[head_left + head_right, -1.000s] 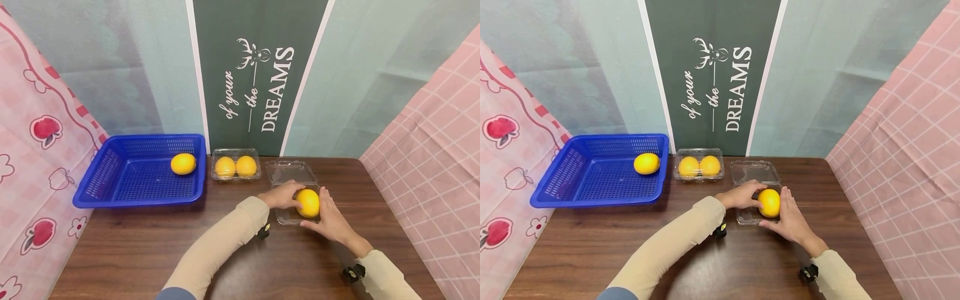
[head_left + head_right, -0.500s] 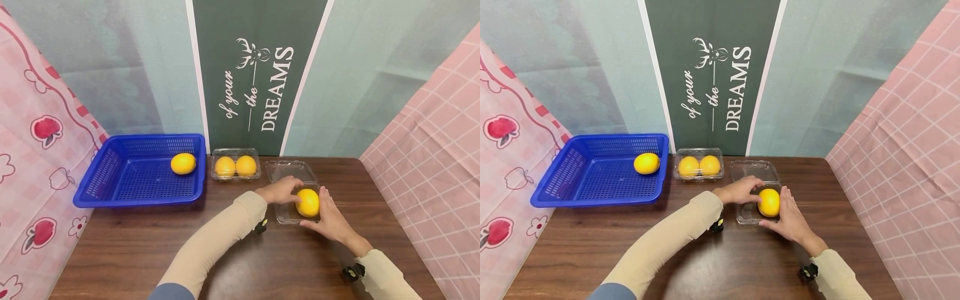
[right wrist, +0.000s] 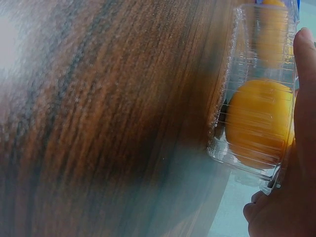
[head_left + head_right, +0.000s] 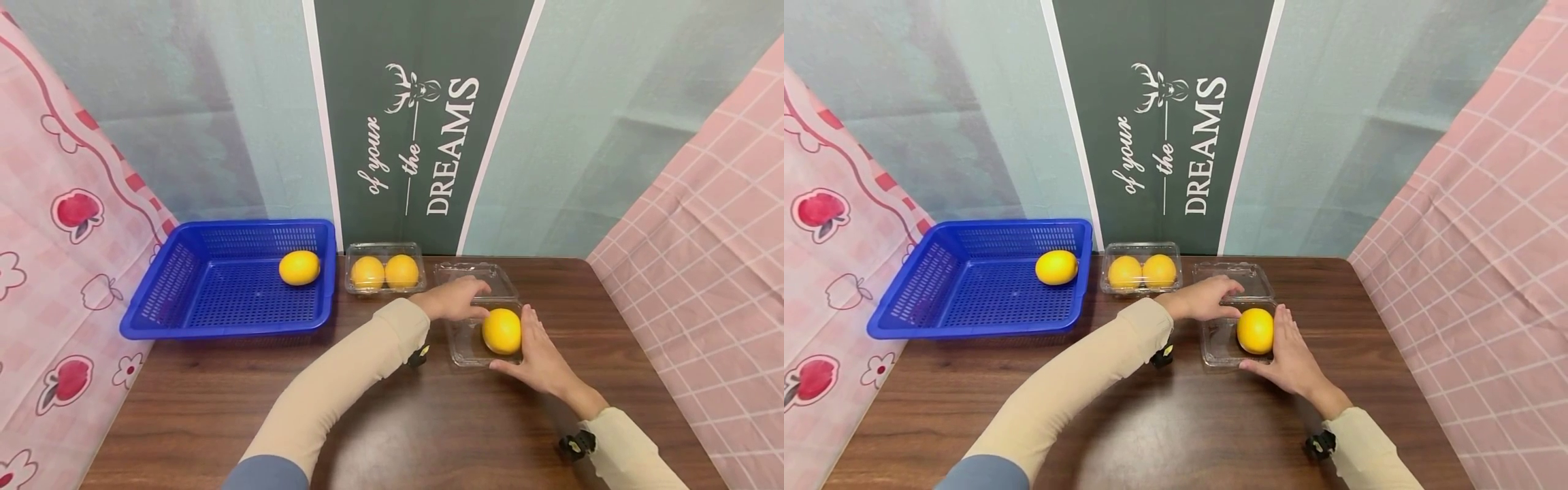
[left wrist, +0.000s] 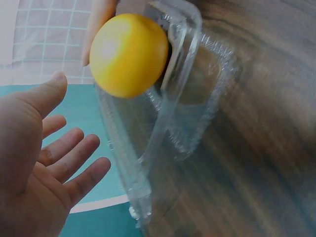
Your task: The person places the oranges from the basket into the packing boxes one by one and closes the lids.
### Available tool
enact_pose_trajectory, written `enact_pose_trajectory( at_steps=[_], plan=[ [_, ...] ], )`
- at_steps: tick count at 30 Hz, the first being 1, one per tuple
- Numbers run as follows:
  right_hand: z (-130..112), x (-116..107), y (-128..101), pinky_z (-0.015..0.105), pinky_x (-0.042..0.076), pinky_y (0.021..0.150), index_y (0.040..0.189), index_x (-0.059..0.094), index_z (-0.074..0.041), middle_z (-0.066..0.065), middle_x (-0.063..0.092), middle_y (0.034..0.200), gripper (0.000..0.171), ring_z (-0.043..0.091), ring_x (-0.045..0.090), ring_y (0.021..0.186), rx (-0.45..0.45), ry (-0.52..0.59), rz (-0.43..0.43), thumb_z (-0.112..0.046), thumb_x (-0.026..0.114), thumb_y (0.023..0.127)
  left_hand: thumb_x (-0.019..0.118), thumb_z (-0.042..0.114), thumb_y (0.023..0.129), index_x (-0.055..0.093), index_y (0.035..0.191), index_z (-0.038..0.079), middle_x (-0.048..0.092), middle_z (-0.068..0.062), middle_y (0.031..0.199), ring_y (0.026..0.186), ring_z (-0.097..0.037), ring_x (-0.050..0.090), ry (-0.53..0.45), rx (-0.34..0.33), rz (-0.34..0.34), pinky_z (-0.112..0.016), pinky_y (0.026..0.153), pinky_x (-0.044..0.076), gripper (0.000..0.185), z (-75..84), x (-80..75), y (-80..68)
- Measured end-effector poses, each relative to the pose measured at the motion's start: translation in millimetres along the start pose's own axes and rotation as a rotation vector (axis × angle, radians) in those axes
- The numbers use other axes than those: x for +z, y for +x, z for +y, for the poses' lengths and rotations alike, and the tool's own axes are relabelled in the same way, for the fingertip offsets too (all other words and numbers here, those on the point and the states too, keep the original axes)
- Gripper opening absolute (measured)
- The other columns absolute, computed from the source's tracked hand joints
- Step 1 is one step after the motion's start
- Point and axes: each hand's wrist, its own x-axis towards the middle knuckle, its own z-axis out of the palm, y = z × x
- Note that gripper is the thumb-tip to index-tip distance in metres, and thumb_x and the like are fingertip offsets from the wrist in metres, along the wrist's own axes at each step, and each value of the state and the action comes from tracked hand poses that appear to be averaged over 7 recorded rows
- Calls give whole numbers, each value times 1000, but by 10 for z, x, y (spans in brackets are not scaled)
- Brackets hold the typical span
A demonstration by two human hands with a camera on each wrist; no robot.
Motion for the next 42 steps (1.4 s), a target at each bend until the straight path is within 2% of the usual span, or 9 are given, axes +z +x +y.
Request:
enact_pose_trajectory(
  at_steps=[12, 18, 26, 35, 42],
  plan=[
    [-8, -13, 11, 64, 10, 119, 155, -7, 14, 39, -1, 161, 133, 54, 4, 149, -4, -6, 6, -54, 81, 81, 64, 34, 101, 52, 145, 3, 58, -12, 141, 126, -18, 56, 61, 31, -23, -24, 106, 43, 55, 25, -274, -83],
    [5, 8, -1, 62, 9, 120, 155, -8, 12, 38, -2, 162, 133, 53, 4, 150, -1, -6, 11, -54, 80, 81, 62, 34, 102, 54, 144, 5, 59, -9, 138, 121, -17, 56, 119, 26, -25, -23, 105, 42, 51, -3, -392, -148],
    [7, 22, -8, 61, 8, 121, 155, -9, 12, 38, -2, 162, 133, 52, 3, 150, 3, -4, 12, -55, 80, 82, 62, 32, 103, 55, 144, 8, 57, -8, 142, 131, -18, 53, 83, 18, -21, -27, 109, 41, 48, -26, -590, -257],
    [-6, 28, -17, 60, 7, 121, 155, -8, 13, 38, -2, 162, 134, 52, 3, 150, 2, -5, 13, -54, 81, 81, 61, 32, 103, 59, 139, 8, 62, -7, 137, 124, -17, 58, 127, 43, -24, -27, 105, 44, 44, -41, -765, -319],
    [-5, 28, -22, 59, 6, 121, 155, -9, 12, 38, -3, 162, 133, 52, 3, 150, 2, -8, 13, -55, 80, 82, 62, 32, 103, 60, 137, 7, 64, -8, 133, 122, -18, 59, 130, 19, -16, -30, 105, 45, 43, -102, -894, -397]
  ],
)
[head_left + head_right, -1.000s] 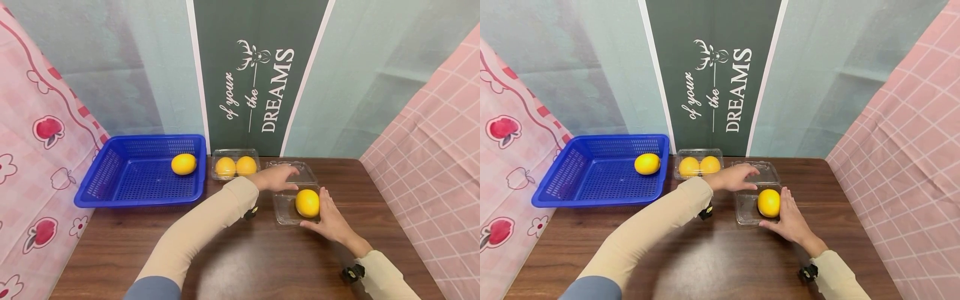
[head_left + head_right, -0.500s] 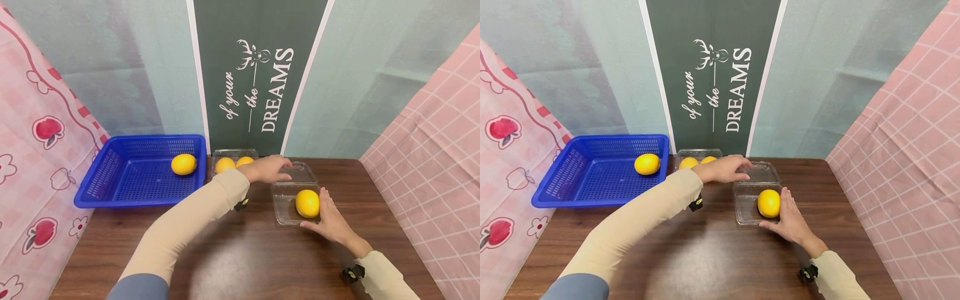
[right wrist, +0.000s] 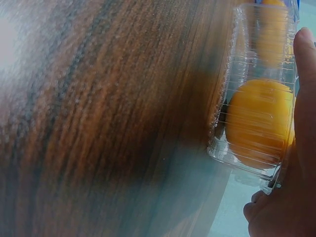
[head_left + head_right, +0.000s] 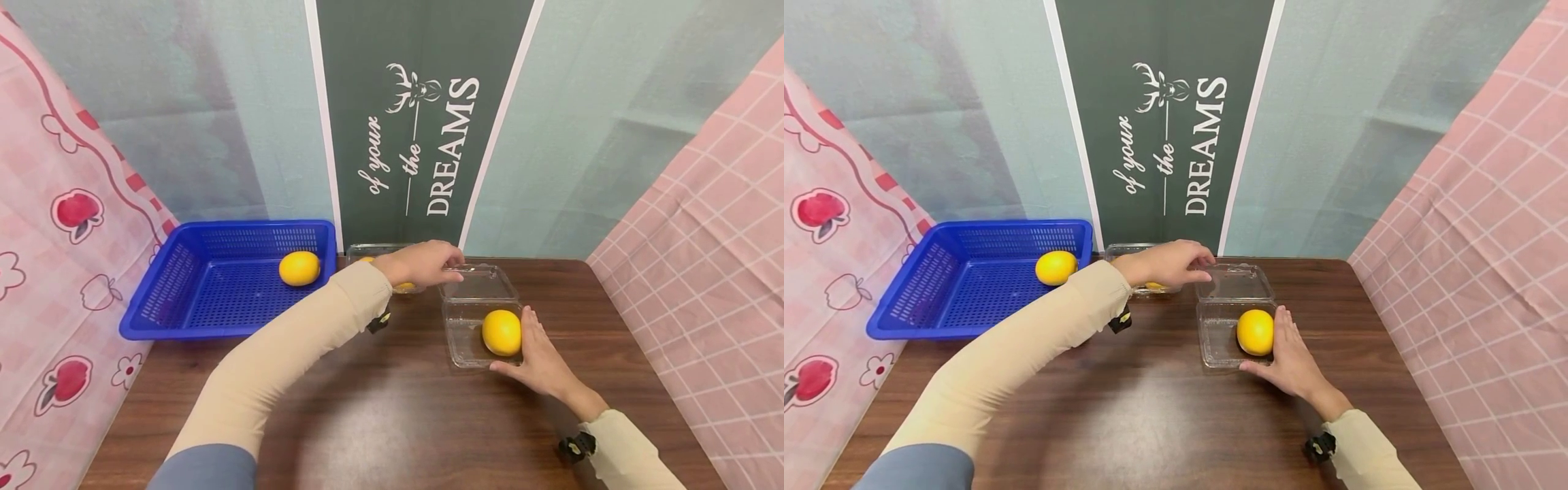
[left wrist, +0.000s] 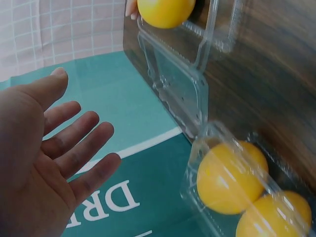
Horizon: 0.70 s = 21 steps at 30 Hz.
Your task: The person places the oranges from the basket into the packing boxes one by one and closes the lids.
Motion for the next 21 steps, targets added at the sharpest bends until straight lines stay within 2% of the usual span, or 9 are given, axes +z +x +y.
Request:
enact_pose_trajectory(
  at_steps=[8, 14, 21],
  plan=[
    [-27, 46, -36, 57, 5, 122, 155, -7, 12, 37, -3, 162, 133, 52, 3, 150, 0, 3, 15, -54, 81, 81, 64, 35, 101, 61, 136, 7, 65, -9, 126, 111, -18, 59, 19, -15, 7, -32, 101, 48, 44, -93, -130, -167],
    [-60, 100, -86, 55, 4, 123, 155, -5, 14, 39, -1, 161, 132, 54, 6, 149, -19, 11, 40, -54, 81, 81, 63, 33, 102, 59, 139, 7, 63, -9, 131, 119, -20, 58, 37, -37, 20, -33, 105, 46, 46, -160, -258, -318],
    [-77, 136, -142, 56, 5, 122, 155, -6, 13, 37, -3, 162, 133, 51, 4, 151, 9, -1, 33, -54, 81, 81, 62, 32, 102, 59, 138, 5, 63, -11, 129, 119, -23, 58, 73, -63, 22, -36, 106, 46, 45, -269, -408, -473]
  ],
)
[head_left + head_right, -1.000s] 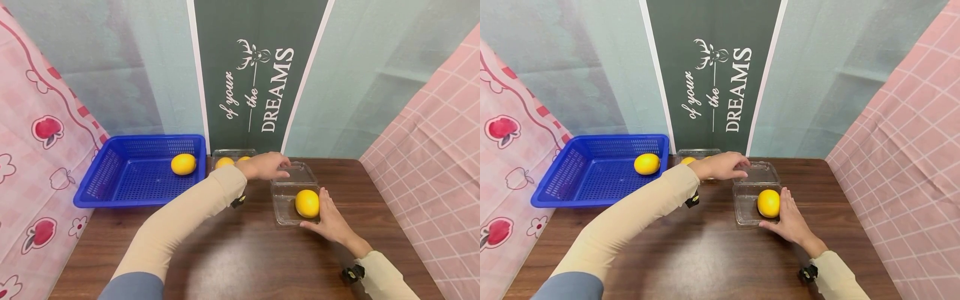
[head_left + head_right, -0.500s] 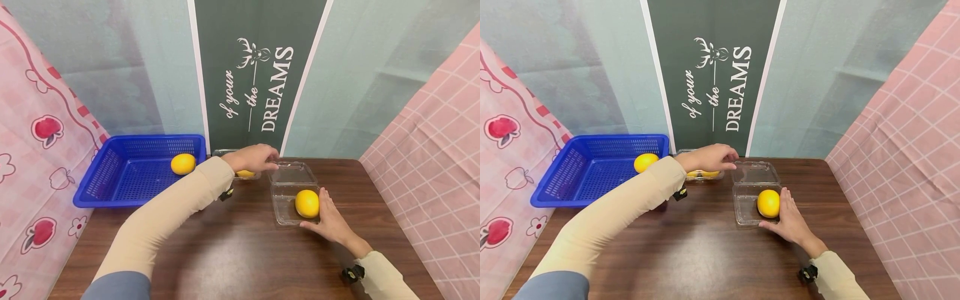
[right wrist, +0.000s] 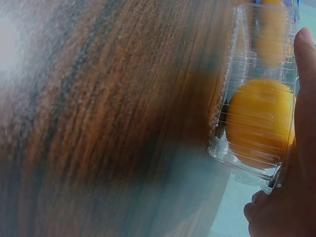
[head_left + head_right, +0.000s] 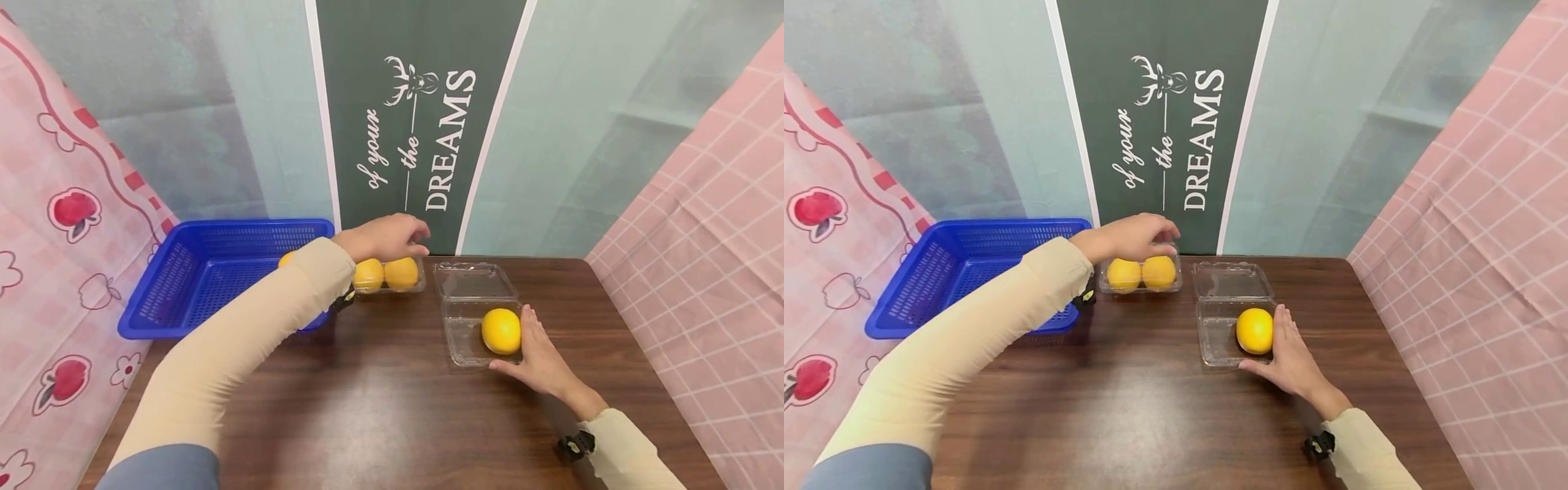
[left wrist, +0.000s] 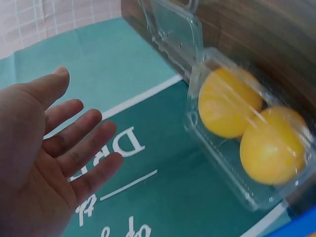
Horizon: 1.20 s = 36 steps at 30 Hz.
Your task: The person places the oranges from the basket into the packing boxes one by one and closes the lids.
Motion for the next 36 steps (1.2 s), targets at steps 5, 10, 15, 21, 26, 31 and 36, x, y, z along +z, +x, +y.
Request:
enact_pose_trajectory(
  at_steps=[5, 10, 15, 21, 26, 31, 36],
  plan=[
    [-2, -12, 5, 57, 6, 122, 155, -6, 13, 36, -3, 162, 132, 51, 3, 151, 2, 1, -8, -55, 80, 81, 61, 32, 103, 59, 138, 5, 64, -11, 129, 118, -23, 59, 8, -28, 7, -38, 104, 46, 45, -95, -117, -63],
    [2, -23, 10, 58, 6, 122, 156, -7, 12, 36, -3, 163, 132, 51, 3, 151, 4, 4, -12, -55, 80, 82, 62, 31, 103, 59, 138, 5, 64, -12, 128, 118, -24, 60, 57, -78, -13, -40, 105, 46, 44, -209, -217, -127],
    [16, -42, 28, 58, 7, 122, 156, -8, 11, 36, -2, 163, 133, 51, 4, 151, 1, 0, -10, -55, 80, 81, 62, 31, 103, 59, 138, 5, 65, -13, 128, 120, -26, 60, 92, -126, -15, -42, 106, 46, 43, -316, -318, -199],
    [5, -93, 57, 60, 8, 121, 156, -6, 13, 38, -1, 162, 133, 52, 5, 150, -4, -6, -7, -55, 81, 80, 61, 30, 103, 59, 136, 2, 64, -17, 129, 120, -29, 59, 76, -147, 14, -45, 106, 45, 44, -465, -416, -284],
    [-29, -87, 114, 60, 9, 121, 155, -3, 15, 39, 1, 161, 133, 54, 7, 149, -4, -13, 6, -54, 82, 80, 61, 27, 103, 57, 136, -4, 63, -21, 127, 118, -33, 59, 51, -169, 36, -47, 105, 45, 45, -695, -495, -374],
    [-36, -77, 161, 60, 9, 121, 155, -3, 14, 39, 1, 161, 133, 55, 8, 149, -13, -6, 23, -54, 82, 80, 59, 25, 103, 55, 136, -7, 61, -26, 130, 121, -38, 58, 28, -263, 56, -50, 107, 44, 46, -984, -516, -489],
    [1, -91, 189, 59, 9, 121, 156, -4, 13, 39, 2, 161, 133, 55, 8, 149, -18, -9, 23, -54, 82, 80, 57, 25, 104, 52, 138, -10, 59, -31, 132, 123, -42, 57, -4, -349, 79, -53, 107, 44, 49, -1220, -457, -571]
  ],
)
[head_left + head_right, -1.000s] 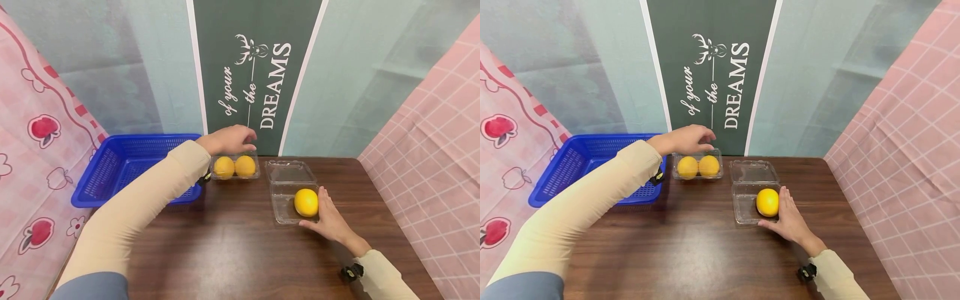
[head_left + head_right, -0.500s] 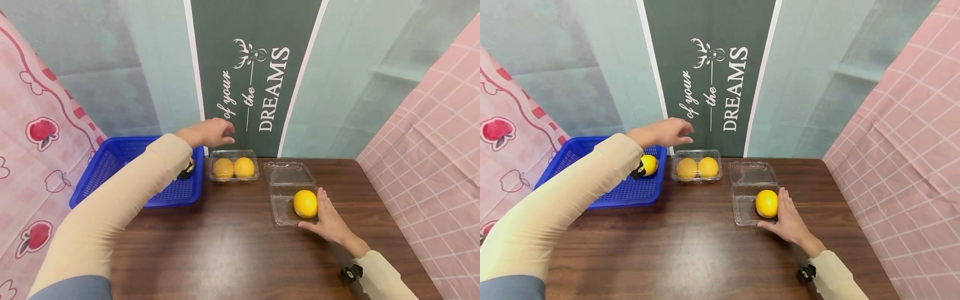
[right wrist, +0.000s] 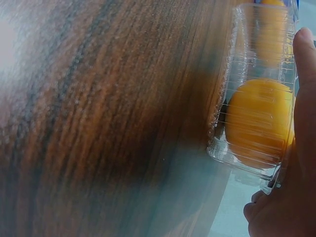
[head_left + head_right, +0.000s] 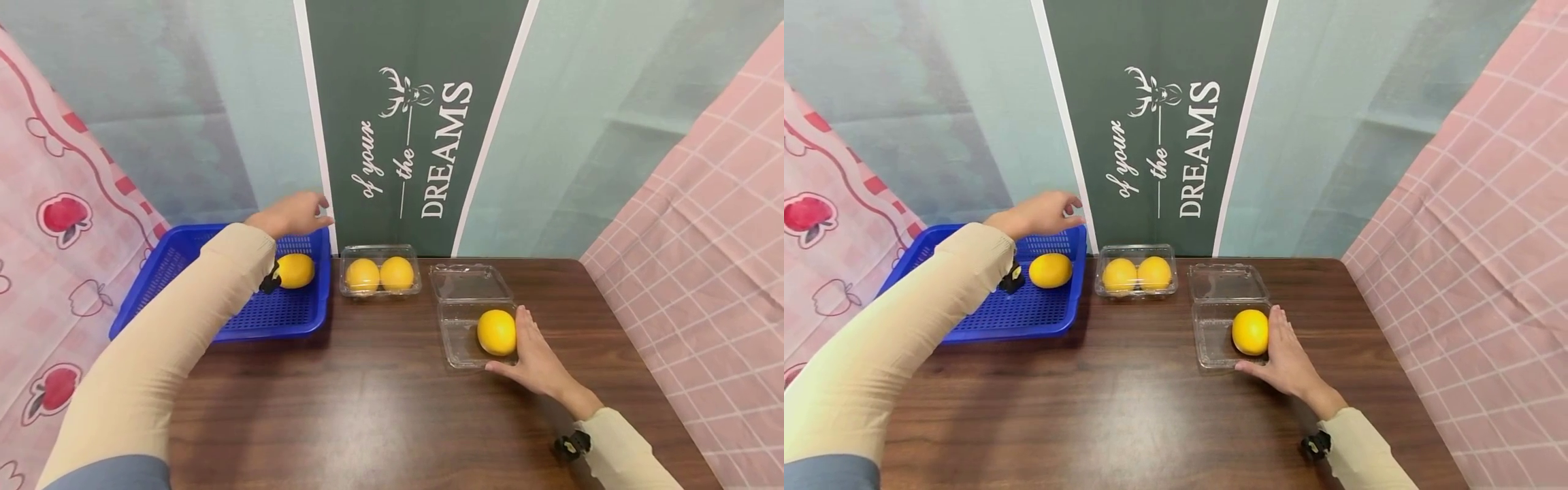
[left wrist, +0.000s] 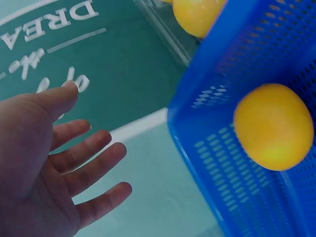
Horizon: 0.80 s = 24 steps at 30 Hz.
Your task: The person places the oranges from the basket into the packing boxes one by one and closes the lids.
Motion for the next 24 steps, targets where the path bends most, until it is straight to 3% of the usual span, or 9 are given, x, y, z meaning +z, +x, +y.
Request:
enact_pose_trajectory(
  at_steps=[7, 12, 18, 20, 24],
  plan=[
    [-4, -19, 5, 60, 9, 121, 156, -4, 13, 39, 1, 161, 133, 54, 7, 149, 14, 3, -12, -55, 82, 79, 55, 26, 104, 54, 136, -12, 57, -31, 135, 122, -45, 57, -7, -88, 17, -57, 105, 43, 49, -334, 156, -75],
    [-3, -20, 15, 58, 9, 122, 156, -3, 14, 39, 3, 161, 133, 54, 8, 149, 6, -3, -7, -56, 82, 80, 52, 33, 106, 52, 138, -10, 55, -31, 137, 125, -47, 53, -64, -233, 34, -63, 103, 43, 54, -520, 359, -135],
    [-10, -20, 20, 60, 10, 121, 156, -3, 13, 39, 2, 161, 133, 54, 8, 149, 13, -9, -12, -56, 82, 79, 47, 45, 105, 60, 120, -7, 62, -25, 111, 100, -39, 59, -155, -394, 54, -56, 86, 48, 55, -617, 562, -171],
    [-4, -20, 20, 60, 10, 121, 156, -3, 14, 39, 2, 161, 133, 55, 8, 149, 14, -12, -13, -56, 81, 79, 46, 52, 104, 59, 121, -7, 60, -25, 110, 97, -38, 57, -187, -446, 27, -53, 85, 48, 63, -607, 595, -183],
    [-3, -14, 14, 59, 9, 121, 156, -3, 13, 39, 2, 161, 133, 54, 7, 149, 12, -7, -7, -56, 82, 79, 38, 68, 100, 47, 141, -13, 53, -32, 137, 116, -42, 55, -227, -526, -99, -52, 101, 46, 92, -562, 637, -198]
  ],
)
